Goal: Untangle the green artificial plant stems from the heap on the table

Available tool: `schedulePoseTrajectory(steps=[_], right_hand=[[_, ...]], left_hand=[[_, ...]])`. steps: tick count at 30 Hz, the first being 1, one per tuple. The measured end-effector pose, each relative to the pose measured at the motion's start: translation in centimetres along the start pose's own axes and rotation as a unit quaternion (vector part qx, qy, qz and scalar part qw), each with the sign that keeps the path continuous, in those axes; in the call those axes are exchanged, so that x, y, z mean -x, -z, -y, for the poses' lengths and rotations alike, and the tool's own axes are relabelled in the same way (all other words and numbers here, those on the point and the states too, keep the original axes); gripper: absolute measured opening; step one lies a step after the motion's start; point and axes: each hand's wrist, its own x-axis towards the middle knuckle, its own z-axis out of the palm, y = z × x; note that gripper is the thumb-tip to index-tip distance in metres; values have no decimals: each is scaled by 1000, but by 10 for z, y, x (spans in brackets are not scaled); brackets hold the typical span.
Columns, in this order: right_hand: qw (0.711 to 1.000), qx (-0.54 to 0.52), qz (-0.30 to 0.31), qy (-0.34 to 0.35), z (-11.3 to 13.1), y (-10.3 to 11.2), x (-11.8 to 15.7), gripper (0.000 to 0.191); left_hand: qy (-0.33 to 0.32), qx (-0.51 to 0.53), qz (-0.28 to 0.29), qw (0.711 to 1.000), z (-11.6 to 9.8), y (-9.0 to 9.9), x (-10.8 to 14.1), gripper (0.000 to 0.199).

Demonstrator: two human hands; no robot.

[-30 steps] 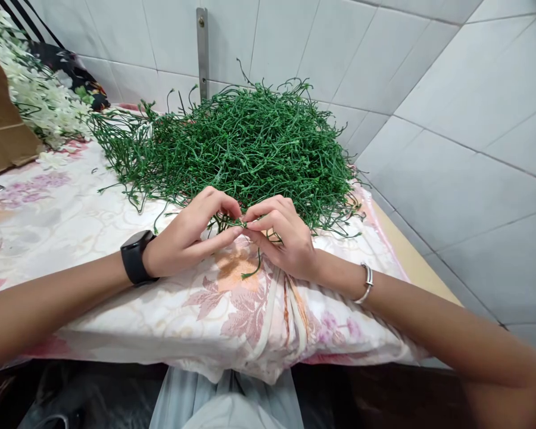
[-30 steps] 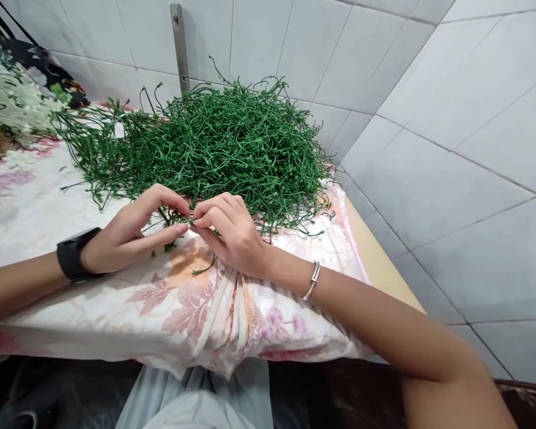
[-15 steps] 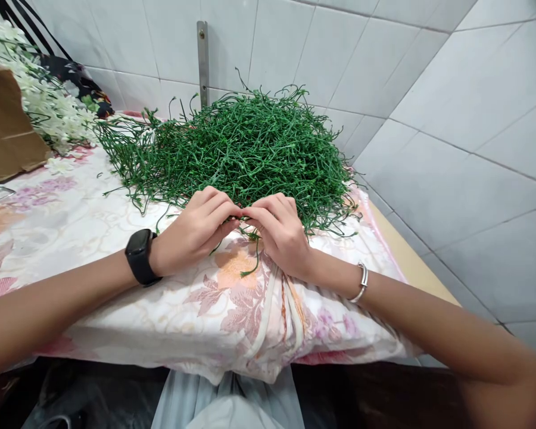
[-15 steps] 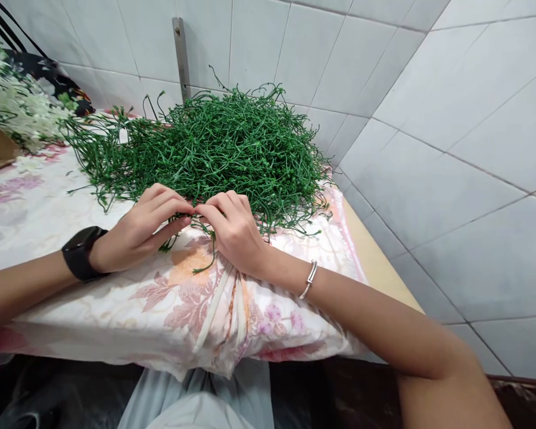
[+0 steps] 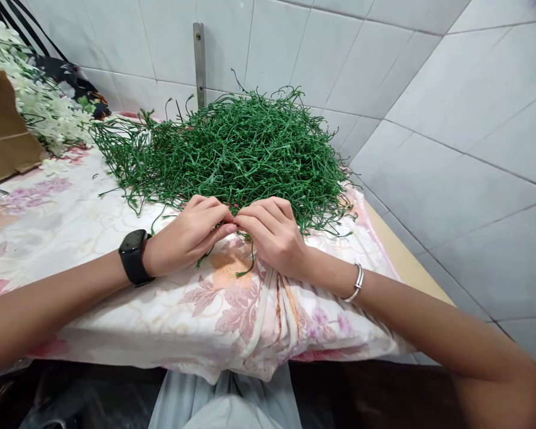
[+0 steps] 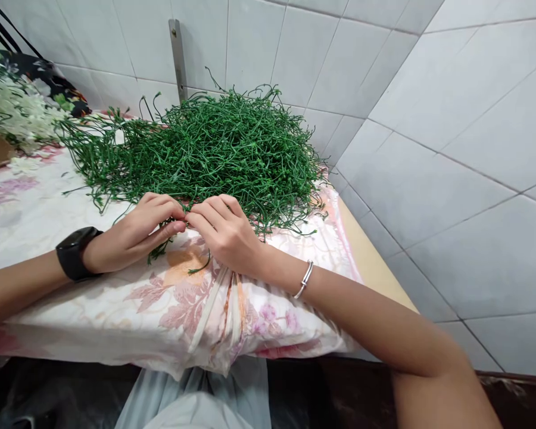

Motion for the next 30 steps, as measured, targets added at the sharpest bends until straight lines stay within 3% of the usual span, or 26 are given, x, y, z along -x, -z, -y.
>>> schedulePoseTrajectory(steps=[7,12,20,25,30], right_hand=[[999,-24,40,-28,-11,-4,0,13],[998,15,66,-1,-12,-1,-2,16],[995,68,55,45,-7,4,-3,16],[993,61,103,8,-4,5,-6,22],[985,73,143,54,-8,7,-8,31]], left_hand=[[1,13,-13,1000,4,-5,0,20],[16,25,13,999,2,-4,1,20],[44,62,16,997,1,0,-1,19],[71,91,-16,993,0,1,-1,19],[57,48,-14,997,3,-1,1,19]])
